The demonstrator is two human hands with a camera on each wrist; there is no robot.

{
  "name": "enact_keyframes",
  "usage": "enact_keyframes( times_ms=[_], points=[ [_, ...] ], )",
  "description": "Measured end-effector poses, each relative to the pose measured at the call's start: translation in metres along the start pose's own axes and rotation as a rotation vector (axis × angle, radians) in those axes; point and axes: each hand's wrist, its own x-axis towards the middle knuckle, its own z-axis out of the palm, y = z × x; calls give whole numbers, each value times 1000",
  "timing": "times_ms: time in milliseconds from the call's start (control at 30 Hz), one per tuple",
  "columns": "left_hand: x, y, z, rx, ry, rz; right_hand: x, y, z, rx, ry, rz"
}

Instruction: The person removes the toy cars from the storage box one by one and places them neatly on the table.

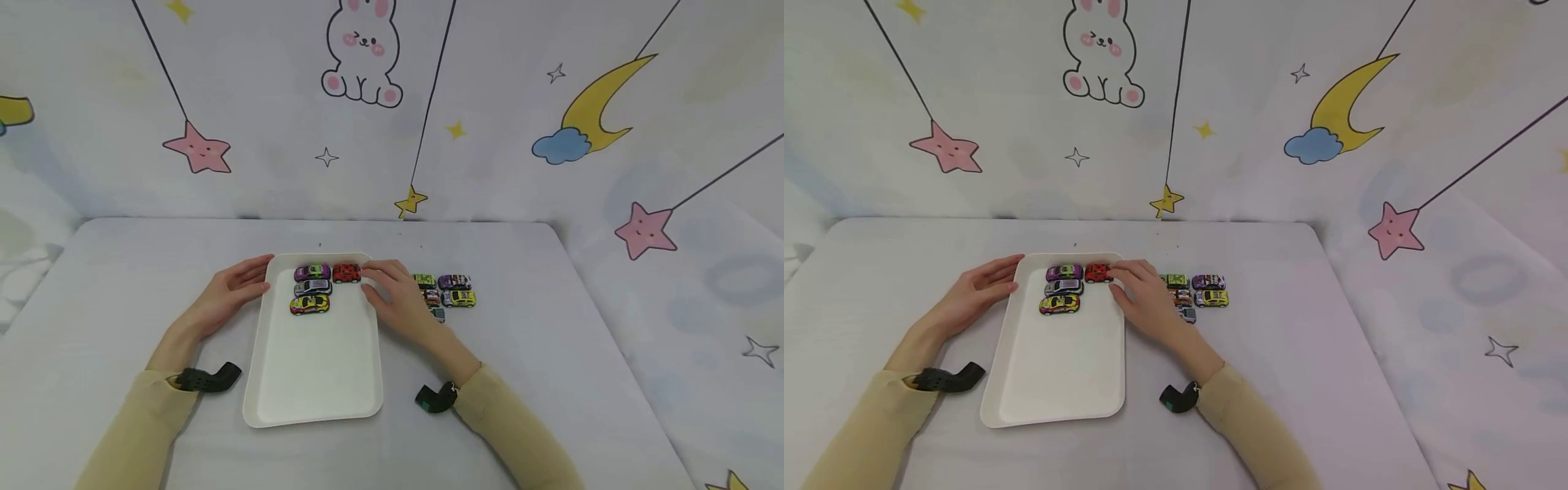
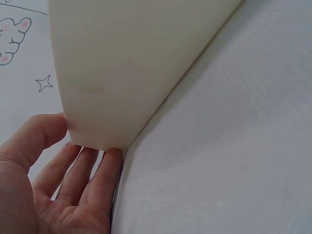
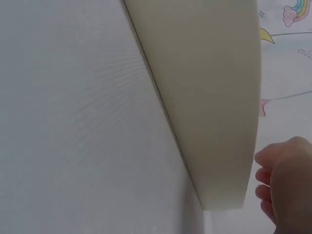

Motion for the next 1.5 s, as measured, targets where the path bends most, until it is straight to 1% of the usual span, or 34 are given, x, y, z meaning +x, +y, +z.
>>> enact_keyframes(
  times_ms=[133, 333, 533, 667, 767, 1000, 1233, 1500],
  points=[
    [4, -2, 4, -3, -29, 17, 11, -2, 5, -7, -72, 49],
    [5, 0, 6, 2, -42, -3, 22, -4, 10, 5, -181, 132],
    [5, 1, 6, -3, -43, -13, 27, -8, 13, -58, -307, 252],
    [4, 0, 6, 18, -35, -20, 29, -10, 14, -95, -372, 283],
    [3, 0, 5, 27, -28, -18, 29, -11, 15, -101, -386, 279],
    [0, -2, 2, 23, -26, -12, 30, -13, 17, -126, -388, 265],
    [-1, -2, 0, 9, -16, 2, 30, -14, 19, -120, -368, 244],
    [-1, 0, 0, 13, -16, -10, 31, -14, 18, -133, -398, 262]
  ],
)
